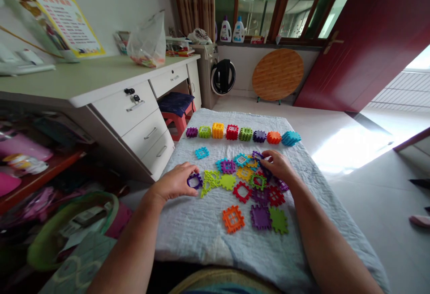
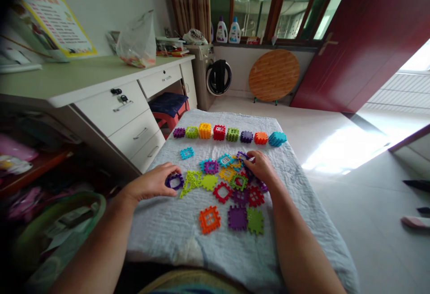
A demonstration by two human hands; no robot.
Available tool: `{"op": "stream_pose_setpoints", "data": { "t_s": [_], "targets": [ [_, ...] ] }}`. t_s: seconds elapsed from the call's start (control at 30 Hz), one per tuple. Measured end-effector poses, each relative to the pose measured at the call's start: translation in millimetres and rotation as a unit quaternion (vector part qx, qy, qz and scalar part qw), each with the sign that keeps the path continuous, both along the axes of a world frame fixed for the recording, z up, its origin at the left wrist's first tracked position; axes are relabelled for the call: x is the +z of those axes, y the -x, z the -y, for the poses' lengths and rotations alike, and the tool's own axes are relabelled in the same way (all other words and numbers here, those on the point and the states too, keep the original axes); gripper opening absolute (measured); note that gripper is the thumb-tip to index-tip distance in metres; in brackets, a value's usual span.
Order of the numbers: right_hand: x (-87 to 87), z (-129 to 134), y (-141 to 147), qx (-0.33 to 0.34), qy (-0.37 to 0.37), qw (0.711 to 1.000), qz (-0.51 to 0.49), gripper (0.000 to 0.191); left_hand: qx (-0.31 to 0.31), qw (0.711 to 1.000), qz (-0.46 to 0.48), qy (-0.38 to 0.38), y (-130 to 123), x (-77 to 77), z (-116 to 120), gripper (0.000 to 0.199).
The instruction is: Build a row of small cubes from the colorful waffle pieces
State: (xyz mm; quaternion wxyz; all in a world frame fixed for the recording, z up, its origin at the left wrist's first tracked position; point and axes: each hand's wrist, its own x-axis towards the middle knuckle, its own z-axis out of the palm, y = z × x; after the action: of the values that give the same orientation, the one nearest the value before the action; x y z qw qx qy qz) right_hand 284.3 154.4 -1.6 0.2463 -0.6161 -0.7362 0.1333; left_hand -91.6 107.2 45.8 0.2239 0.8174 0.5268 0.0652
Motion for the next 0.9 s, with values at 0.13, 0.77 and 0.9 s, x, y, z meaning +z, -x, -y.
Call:
{"op": "stream_pose_setpoints", "data": {
  "t_s": [0.13,0.77,0.9],
  "targets": [
    [-1.2,2,2,0.000,-0.008,1.000,-0.009,0.035,0.005,0.999,-0.041,-0.010,-6,-3.6,8,0.045],
    [-0.6,3,1,-0.022,-0.045,0.997,-0.066,0.035,-0.123,0.962,0.132,-0.205,-131,9.1,-19,0.061],
    [18.2,10,2,0.047,-0.015,0.995,-0.081,0.021,-0.064,0.966,0.154,-0.197,-107,-4.4,-36,0.048]
  ]
}}
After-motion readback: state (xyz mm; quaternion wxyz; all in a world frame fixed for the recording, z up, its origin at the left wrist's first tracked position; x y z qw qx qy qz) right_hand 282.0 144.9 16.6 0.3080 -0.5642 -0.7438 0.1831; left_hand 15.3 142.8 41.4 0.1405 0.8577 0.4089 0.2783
